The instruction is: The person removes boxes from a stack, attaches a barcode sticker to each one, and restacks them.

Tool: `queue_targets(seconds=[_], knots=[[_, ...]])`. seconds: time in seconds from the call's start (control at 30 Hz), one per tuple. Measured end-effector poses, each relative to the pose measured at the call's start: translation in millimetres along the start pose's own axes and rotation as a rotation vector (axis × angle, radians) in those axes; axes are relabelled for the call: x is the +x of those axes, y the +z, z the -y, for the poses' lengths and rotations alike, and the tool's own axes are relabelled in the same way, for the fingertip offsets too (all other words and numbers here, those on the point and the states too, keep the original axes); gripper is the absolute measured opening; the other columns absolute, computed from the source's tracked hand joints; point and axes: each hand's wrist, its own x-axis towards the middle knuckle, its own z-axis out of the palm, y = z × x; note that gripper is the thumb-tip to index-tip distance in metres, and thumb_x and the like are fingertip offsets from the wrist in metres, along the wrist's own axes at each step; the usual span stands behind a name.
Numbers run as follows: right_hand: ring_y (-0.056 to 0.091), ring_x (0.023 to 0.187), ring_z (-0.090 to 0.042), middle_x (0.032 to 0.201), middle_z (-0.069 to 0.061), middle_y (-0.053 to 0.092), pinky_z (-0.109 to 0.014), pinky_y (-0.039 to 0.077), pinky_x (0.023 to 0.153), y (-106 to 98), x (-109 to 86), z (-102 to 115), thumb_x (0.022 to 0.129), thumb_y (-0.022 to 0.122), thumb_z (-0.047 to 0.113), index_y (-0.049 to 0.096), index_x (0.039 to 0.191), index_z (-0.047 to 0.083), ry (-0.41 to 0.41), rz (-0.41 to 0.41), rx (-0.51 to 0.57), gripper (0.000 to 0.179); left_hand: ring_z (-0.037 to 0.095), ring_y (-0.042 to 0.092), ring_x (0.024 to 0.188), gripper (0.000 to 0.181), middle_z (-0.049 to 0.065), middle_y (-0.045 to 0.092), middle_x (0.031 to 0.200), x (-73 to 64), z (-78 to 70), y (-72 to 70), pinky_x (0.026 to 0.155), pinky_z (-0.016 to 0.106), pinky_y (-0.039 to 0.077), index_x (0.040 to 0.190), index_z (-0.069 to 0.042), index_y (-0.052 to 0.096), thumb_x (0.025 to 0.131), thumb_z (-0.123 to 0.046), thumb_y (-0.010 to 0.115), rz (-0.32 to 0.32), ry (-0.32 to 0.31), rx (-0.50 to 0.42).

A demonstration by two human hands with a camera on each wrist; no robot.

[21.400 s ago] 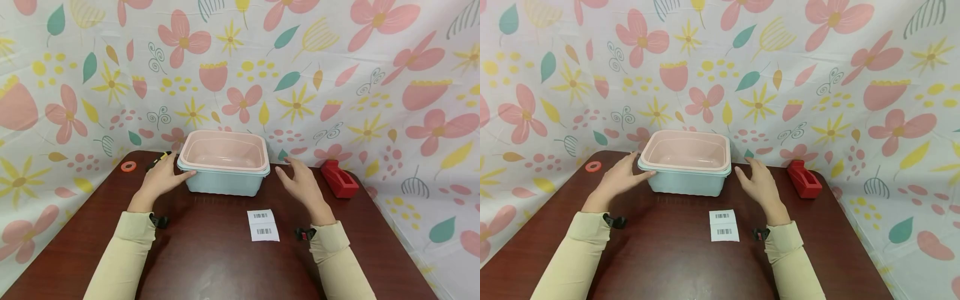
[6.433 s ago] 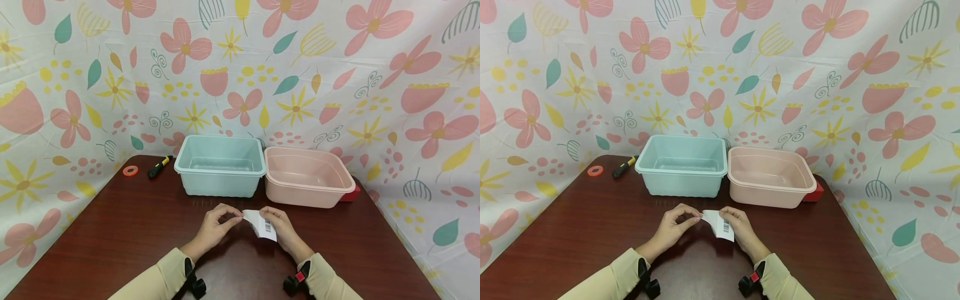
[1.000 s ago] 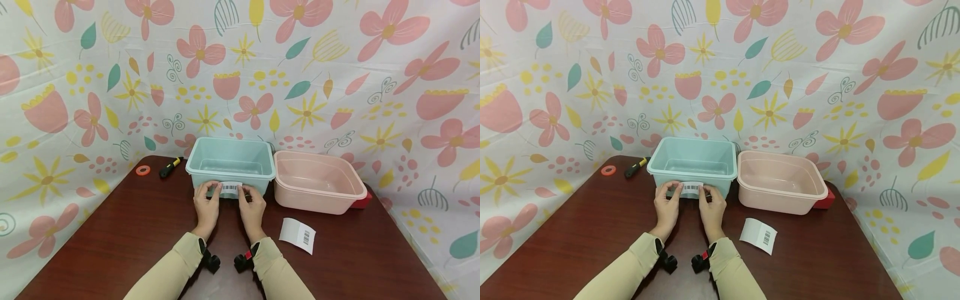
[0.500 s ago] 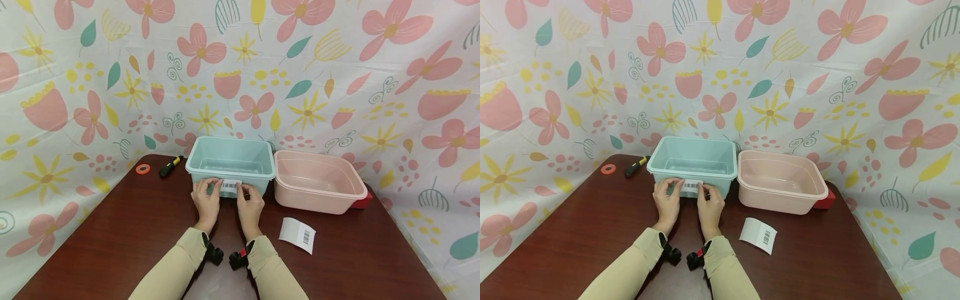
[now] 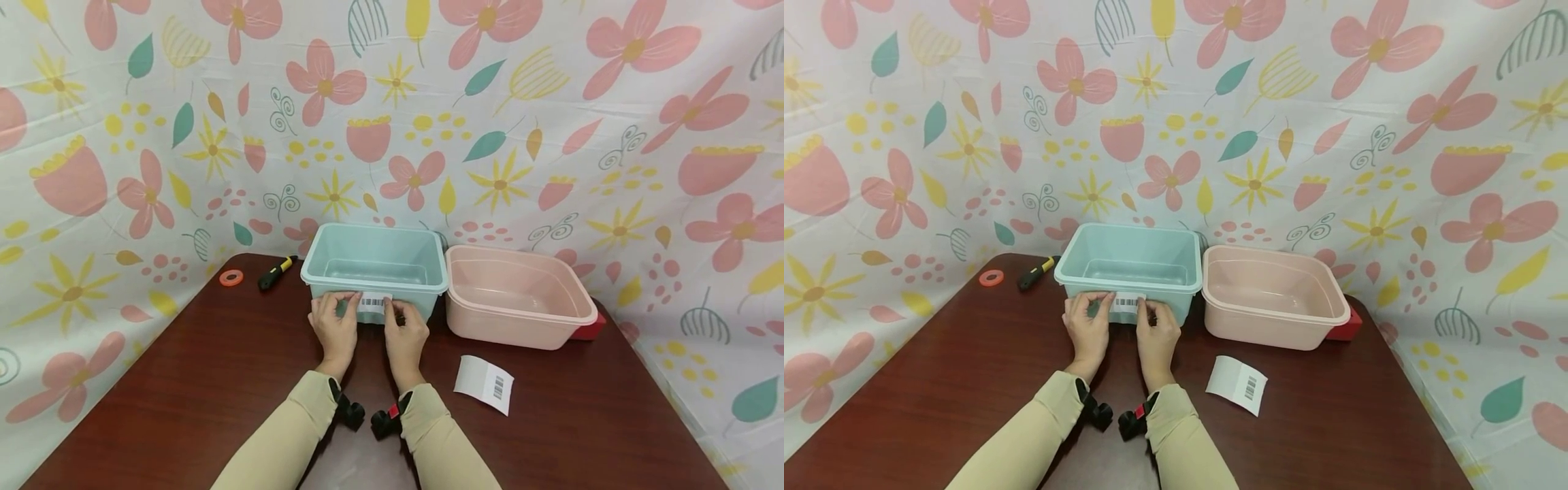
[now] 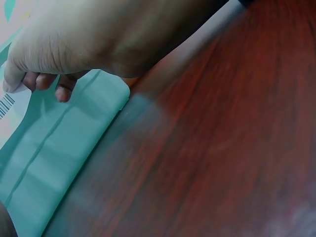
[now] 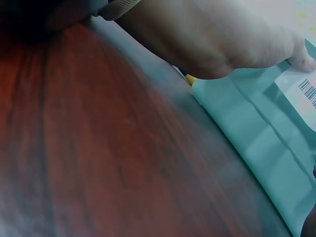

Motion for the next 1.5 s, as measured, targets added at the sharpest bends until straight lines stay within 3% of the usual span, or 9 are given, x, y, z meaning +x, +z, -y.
queue_targets(seconds=[0.53, 0.97, 1.1, 1.3, 1.5], knots=[[0.061, 0.062, -0.013, 0.073, -0.001, 0.065, -0.029, 0.050, 0.054, 4.9, -3.3, 3.9, 0.090, 0.078, 0.018, 0.071, 0.076, 0.010, 0.005, -0.047, -0.042, 0.018, 0.022, 0.050, 0.081, 0.019, -0.003, 0.068, 0.087, 0.2, 1.0, -0.7, 0.078, 0.046, 0.031, 0.085, -0.018, 0.072, 0.087, -0.035, 0.080, -0.011, -0.025, 0.064], [0.056, 0.059, -0.012, 0.069, 0.001, 0.062, -0.026, 0.045, 0.052, 5.2, 0.1, 5.0, 0.090, 0.078, 0.020, 0.066, 0.073, 0.010, 0.084, -0.044, -0.021, 0.024, 0.022, 0.048, 0.081, 0.026, -0.002, 0.062, 0.083, 2.7, 0.8, 2.0, 0.076, 0.043, 0.028, 0.087, -0.015, 0.062, 0.088, -0.034, 0.080, -0.008, -0.059, 0.055], [0.055, 0.058, -0.012, 0.068, 0.001, 0.062, -0.024, 0.044, 0.052, 4.2, -0.8, 3.0, 0.091, 0.078, 0.020, 0.065, 0.072, 0.010, 0.102, -0.043, -0.012, 0.025, 0.016, 0.049, 0.072, 0.027, -0.004, 0.056, 0.074, -0.3, 0.2, 1.6, 0.073, 0.038, 0.032, 0.086, -0.016, 0.061, 0.089, -0.036, 0.078, 0.022, -0.090, 0.034], [0.054, 0.057, -0.012, 0.067, 0.002, 0.061, -0.024, 0.043, 0.052, 2.6, -1.7, -0.4, 0.090, 0.078, 0.020, 0.065, 0.072, 0.011, 0.129, -0.049, -0.015, 0.025, 0.007, 0.040, 0.044, 0.026, -0.010, 0.046, 0.057, -5.3, -1.2, -0.1, 0.051, 0.032, 0.036, 0.083, -0.019, 0.059, 0.094, -0.039, 0.071, 0.092, -0.151, 0.003], [0.053, 0.056, -0.012, 0.064, 0.002, 0.060, -0.023, 0.041, 0.052, 1.6, -1.1, 0.2, 0.091, 0.077, 0.019, 0.064, 0.070, 0.011, 0.144, -0.056, -0.007, 0.026, 0.010, 0.042, 0.044, 0.042, -0.011, 0.045, 0.052, -5.5, -2.3, -2.4, 0.050, 0.033, 0.035, 0.063, -0.025, 0.049, 0.096, -0.044, 0.067, 0.162, -0.238, 0.049]])
